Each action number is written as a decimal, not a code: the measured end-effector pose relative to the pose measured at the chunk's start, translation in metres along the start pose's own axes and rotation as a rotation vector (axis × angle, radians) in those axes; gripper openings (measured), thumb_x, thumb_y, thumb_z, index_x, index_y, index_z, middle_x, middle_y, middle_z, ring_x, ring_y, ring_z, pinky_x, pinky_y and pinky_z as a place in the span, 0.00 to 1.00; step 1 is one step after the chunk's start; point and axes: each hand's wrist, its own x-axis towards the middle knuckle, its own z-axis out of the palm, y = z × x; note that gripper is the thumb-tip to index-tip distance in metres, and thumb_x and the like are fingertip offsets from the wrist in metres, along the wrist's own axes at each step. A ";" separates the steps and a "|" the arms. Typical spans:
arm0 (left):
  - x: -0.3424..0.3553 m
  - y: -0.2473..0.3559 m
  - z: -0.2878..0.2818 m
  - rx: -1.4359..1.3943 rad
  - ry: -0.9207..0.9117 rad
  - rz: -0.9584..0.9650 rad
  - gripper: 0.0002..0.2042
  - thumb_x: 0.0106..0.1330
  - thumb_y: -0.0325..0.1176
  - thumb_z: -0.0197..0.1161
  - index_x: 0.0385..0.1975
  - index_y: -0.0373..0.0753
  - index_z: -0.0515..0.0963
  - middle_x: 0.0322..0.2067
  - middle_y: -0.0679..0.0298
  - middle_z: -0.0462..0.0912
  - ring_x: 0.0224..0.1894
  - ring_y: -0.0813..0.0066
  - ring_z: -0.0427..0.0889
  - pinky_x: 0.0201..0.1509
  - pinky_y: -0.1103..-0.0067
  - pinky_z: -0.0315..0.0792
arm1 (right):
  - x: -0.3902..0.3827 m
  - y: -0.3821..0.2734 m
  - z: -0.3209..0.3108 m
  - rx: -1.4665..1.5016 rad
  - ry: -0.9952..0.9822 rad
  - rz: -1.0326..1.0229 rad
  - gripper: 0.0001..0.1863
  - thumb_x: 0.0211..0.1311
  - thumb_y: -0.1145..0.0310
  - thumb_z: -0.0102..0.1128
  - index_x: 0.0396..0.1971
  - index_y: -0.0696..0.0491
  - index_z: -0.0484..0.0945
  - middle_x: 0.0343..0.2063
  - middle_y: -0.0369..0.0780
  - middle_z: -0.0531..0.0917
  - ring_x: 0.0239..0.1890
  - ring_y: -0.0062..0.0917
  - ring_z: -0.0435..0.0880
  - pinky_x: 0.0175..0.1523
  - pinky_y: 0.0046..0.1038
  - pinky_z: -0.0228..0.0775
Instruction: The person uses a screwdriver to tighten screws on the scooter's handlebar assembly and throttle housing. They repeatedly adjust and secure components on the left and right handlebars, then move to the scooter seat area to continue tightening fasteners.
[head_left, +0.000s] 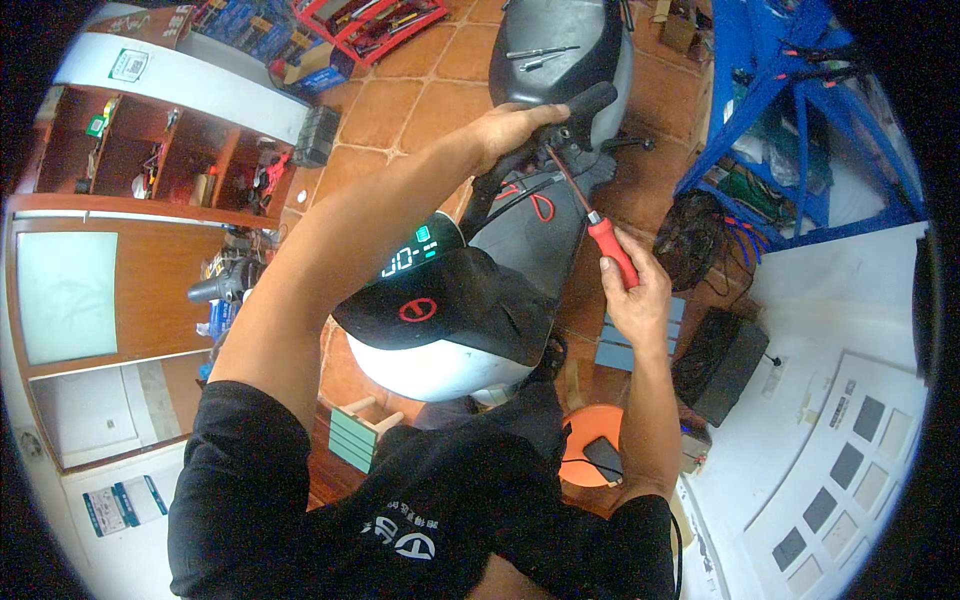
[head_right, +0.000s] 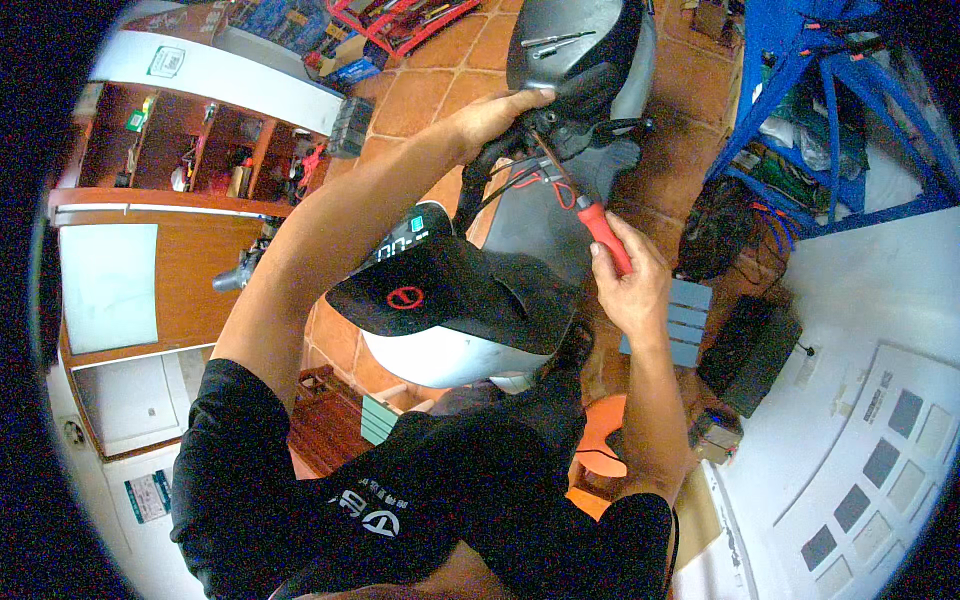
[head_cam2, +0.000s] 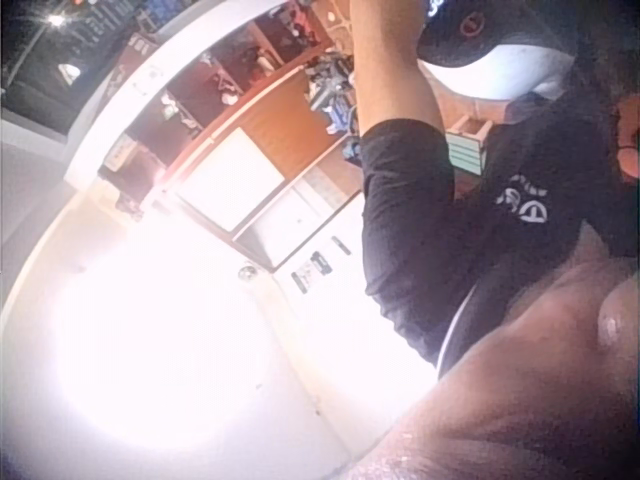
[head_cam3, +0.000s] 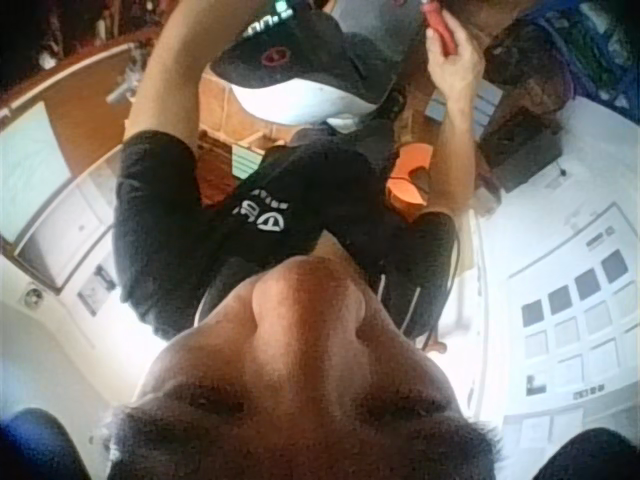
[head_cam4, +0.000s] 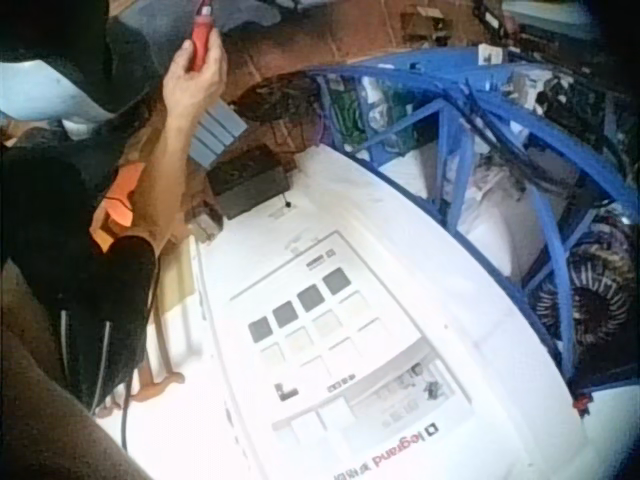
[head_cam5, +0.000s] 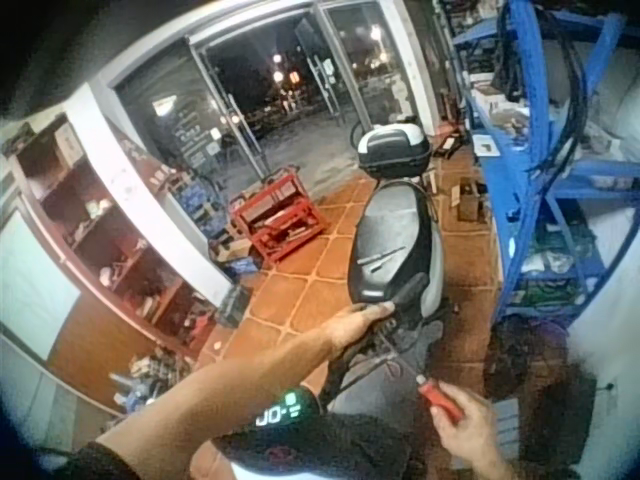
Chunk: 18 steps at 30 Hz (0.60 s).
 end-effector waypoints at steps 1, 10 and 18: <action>0.000 0.000 0.000 0.004 0.005 -0.002 0.23 0.62 0.52 0.60 0.38 0.34 0.79 0.27 0.62 0.81 0.22 0.75 0.77 0.24 0.79 0.72 | 0.000 0.002 0.001 0.001 0.001 -0.011 0.19 0.54 0.71 0.65 0.48 0.58 0.78 0.44 0.48 0.82 0.46 0.37 0.83 0.52 0.31 0.73; -0.007 0.006 0.005 0.076 0.057 -0.014 0.23 0.61 0.54 0.59 0.40 0.38 0.77 0.27 0.66 0.80 0.24 0.78 0.77 0.25 0.80 0.72 | 0.000 0.002 0.005 0.117 -0.033 0.117 0.20 0.55 0.70 0.65 0.49 0.55 0.77 0.40 0.46 0.83 0.41 0.37 0.83 0.48 0.33 0.74; -0.003 0.002 0.000 0.056 0.042 0.005 0.24 0.59 0.52 0.62 0.38 0.33 0.77 0.26 0.62 0.80 0.22 0.76 0.76 0.24 0.78 0.71 | 0.004 -0.019 -0.004 -0.406 0.101 -0.244 0.24 0.47 0.73 0.68 0.49 0.54 0.77 0.39 0.45 0.80 0.40 0.40 0.80 0.46 0.35 0.74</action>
